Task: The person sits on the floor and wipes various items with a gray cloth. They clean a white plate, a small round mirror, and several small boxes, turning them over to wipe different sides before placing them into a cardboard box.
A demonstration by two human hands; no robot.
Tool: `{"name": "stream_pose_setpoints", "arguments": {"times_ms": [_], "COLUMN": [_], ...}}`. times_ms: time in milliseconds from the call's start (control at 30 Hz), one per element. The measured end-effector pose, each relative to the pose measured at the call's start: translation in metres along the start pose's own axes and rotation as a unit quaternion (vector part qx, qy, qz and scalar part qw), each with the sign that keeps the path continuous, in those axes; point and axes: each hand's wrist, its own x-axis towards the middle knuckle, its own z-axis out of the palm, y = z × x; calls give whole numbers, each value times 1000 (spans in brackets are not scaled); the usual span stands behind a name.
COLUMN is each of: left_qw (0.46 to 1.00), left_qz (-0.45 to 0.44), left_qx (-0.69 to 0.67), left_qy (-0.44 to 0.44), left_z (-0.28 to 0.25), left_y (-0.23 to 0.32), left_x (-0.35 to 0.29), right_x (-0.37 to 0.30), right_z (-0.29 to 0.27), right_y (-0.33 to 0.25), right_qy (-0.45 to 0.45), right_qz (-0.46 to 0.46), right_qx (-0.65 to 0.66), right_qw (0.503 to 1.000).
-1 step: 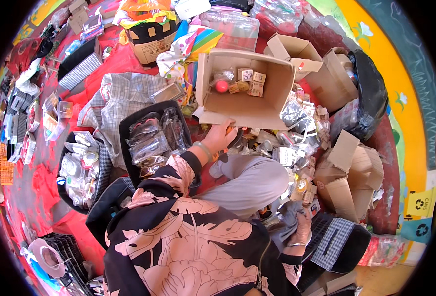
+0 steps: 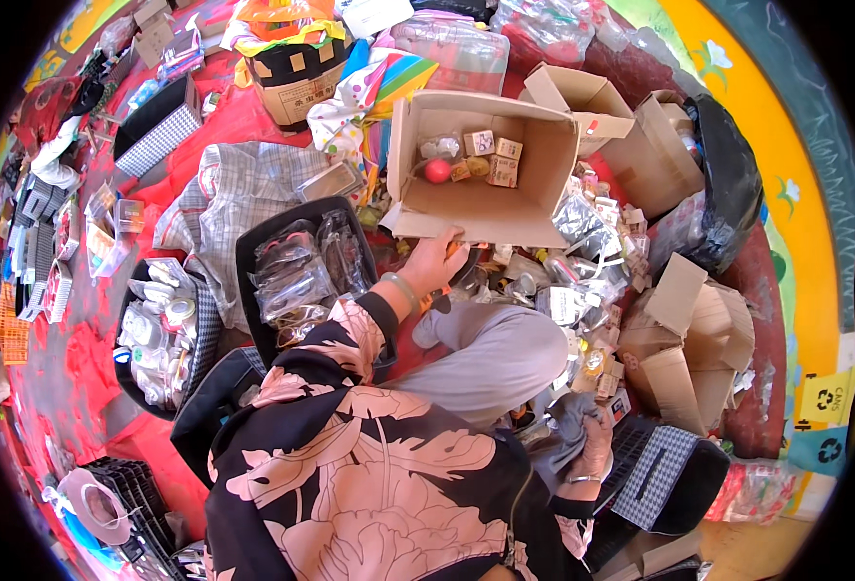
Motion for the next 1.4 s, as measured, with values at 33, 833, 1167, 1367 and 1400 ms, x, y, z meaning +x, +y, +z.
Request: {"name": "stream_pose_setpoints", "arguments": {"times_ms": [33,833,1167,1367,1400], "left_qw": [1000,880,513,658,677], "left_qz": [-1,-84,-166,-293,-302], "left_qx": [-2,-466,-745,-601,-584], "left_qy": [1,-19,-392,-347,-332], "left_z": [-2,8,157,194,193], "left_y": [3,119,198,241,251], "left_x": [5,122,12,-43,-51], "right_x": [0,-18,-36,-64,-59], "right_z": [2,-5,-18,-5,-4], "right_y": [-1,-19,-20,-33,-24], "right_qy": [0,-19,-115,-140,-155], "right_qz": [6,-7,-128,38,7], "right_qx": [-6,118,38,169,200], "right_qw": [1000,993,984,975,967]}}
